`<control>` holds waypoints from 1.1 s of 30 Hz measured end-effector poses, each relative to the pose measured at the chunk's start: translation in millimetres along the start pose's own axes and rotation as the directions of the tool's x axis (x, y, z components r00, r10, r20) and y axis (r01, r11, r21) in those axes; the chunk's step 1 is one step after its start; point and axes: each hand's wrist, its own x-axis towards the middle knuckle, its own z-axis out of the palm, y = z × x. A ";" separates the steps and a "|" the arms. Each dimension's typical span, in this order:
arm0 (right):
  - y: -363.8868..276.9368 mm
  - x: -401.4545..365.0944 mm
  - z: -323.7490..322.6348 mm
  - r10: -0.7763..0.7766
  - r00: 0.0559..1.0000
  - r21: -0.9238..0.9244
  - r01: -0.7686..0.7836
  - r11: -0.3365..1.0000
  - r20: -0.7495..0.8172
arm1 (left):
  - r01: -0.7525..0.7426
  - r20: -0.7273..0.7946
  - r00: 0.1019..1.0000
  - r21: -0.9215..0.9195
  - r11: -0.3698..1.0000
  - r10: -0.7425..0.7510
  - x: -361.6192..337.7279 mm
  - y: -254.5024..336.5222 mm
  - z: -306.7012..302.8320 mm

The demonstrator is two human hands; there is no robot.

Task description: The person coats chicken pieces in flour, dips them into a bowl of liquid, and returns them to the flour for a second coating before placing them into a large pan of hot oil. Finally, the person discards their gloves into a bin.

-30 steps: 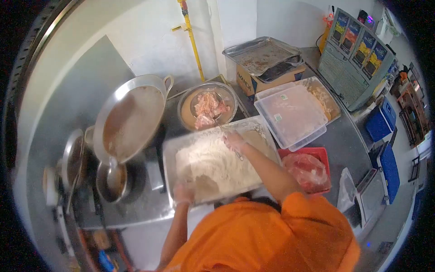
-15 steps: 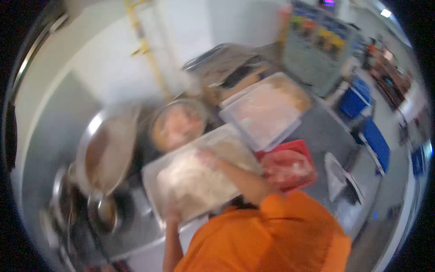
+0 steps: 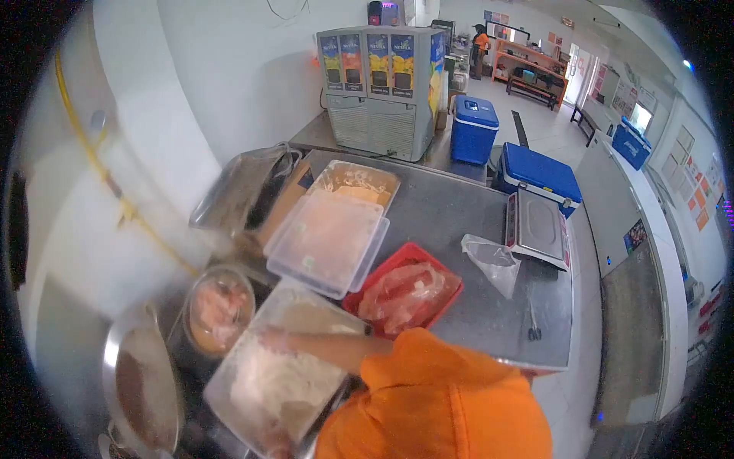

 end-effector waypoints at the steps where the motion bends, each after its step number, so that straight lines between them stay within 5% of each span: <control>1: -2.9 -3.4 -21.3 -0.020 1.000 -0.010 0.020 1.000 0.012 | -0.022 0.038 0.999 0.092 0.995 0.019 -0.6 0.3 -0.6; 2: -5.4 -1.6 -41.2 -0.018 1.000 -0.007 0.018 1.000 0.011 | -0.047 0.078 0.996 0.182 0.982 0.033 -1.2 0.4 -0.8; 4: -9.1 1.6 -65.8 0.066 0.923 0.122 -0.121 0.985 0.379 | -0.101 0.158 0.986 0.350 0.931 0.048 -3.4 6.2 -4.0; 5: -10.8 -2.6 -69.6 0.060 0.924 0.125 -0.115 0.985 0.377 | -0.127 0.195 0.980 0.428 0.895 0.046 -4.6 9.4 -7.3; 6: -8.8 -8.4 -63.0 0.122 0.931 0.516 -0.295 0.804 0.343 | -0.149 0.228 0.973 0.500 0.853 0.036 -5.2 13.8 -12.9; 7: -6.0 -13.9 -55.9 0.187 0.921 0.804 -0.389 0.450 0.341 | -0.170 0.259 0.966 0.566 0.807 0.021 -5.0 18.2 -18.2; 10: -10.9 -49.5 -16.7 0.272 0.946 0.924 -0.253 0.287 0.174 | -0.257 0.373 0.927 0.723 0.641 -0.048 -13.7 35.7 -30.3; 11: -14.2 -64.6 -39.8 0.224 0.969 0.772 -0.224 0.594 0.109 | 0.012 0.128 0.991 0.214 0.977 -0.040 -29.6 60.3 -51.2; 12: -14.2 -81.1 -84.9 0.139 0.988 0.537 -0.151 0.830 0.062 | 0.154 -0.087 0.974 -0.434 0.888 -0.211 -44.7 88.9 -74.3; 13: -29.0 -100.4 -139.7 0.384 0.917 0.819 -0.299 0.490 0.105 | 0.175 -0.061 0.974 -0.399 0.900 -0.216 -43.6 93.3 -76.1; 14: -29.9 -107.5 -143.0 0.398 0.853 0.908 -0.406 0.102 0.337 | 0.213 -0.035 0.970 -0.359 0.909 -0.241 -37.6 74.0 -60.8; 15: -27.8 -115.0 -134.5 0.317 0.893 0.854 -0.416 0.314 0.318 | -0.076 -0.462 0.882 0.051 0.996 0.091 -20.1 -5.1 30.4; 16: -24.0 -119.1 -143.9 0.211 0.928 0.816 -0.372 0.442 0.308 | 0.152 -0.033 0.988 0.238 0.959 -0.148 -25.9 37.0 -22.1; 17: -24.7 -126.7 -150.9 0.254 0.902 0.877 -0.410 0.252 0.349 | 0.040 -0.030 0.999 0.417 0.908 -0.030 -29.7 35.8 -24.0; 19: -25.1 -131.8 -177.2 0.134 0.941 0.675 -0.319 0.665 0.312 | 0.239 -0.169 0.947 -0.192 0.952 -0.272 -29.8 44.8 -31.1; 23: -38.0 -141.1 -188.2 0.233 0.963 0.681 -0.263 0.684 0.137 | 0.189 -0.388 0.897 -0.095 0.977 -0.211 -30.2 52.4 -30.8; 26: -41.0 -141.8 -178.9 0.286 0.924 0.567 -0.381 0.730 0.253 | 0.199 -0.359 0.901 -0.159 0.967 -0.244 -28.6 50.2 -34.2; 28: -39.3 -140.9 -168.7 0.405 0.872 0.431 -0.489 0.759 0.276 | 0.304 -0.120 0.932 -0.259 0.917 -0.343 -37.9 69.7 -62.4; 30: -27.1 -135.0 -179.1 0.373 0.889 0.403 -0.454 0.794 0.268 | 0.312 -0.228 0.910 -0.172 0.934 -0.346 -42.3 76.6 -61.5; 33: -20.0 -103.3 -227.7 0.393 0.895 0.312 -0.443 0.841 0.212 | 0.378 -0.069 0.906 -0.310 0.872 -0.417 -45.2 83.7 -81.2</control>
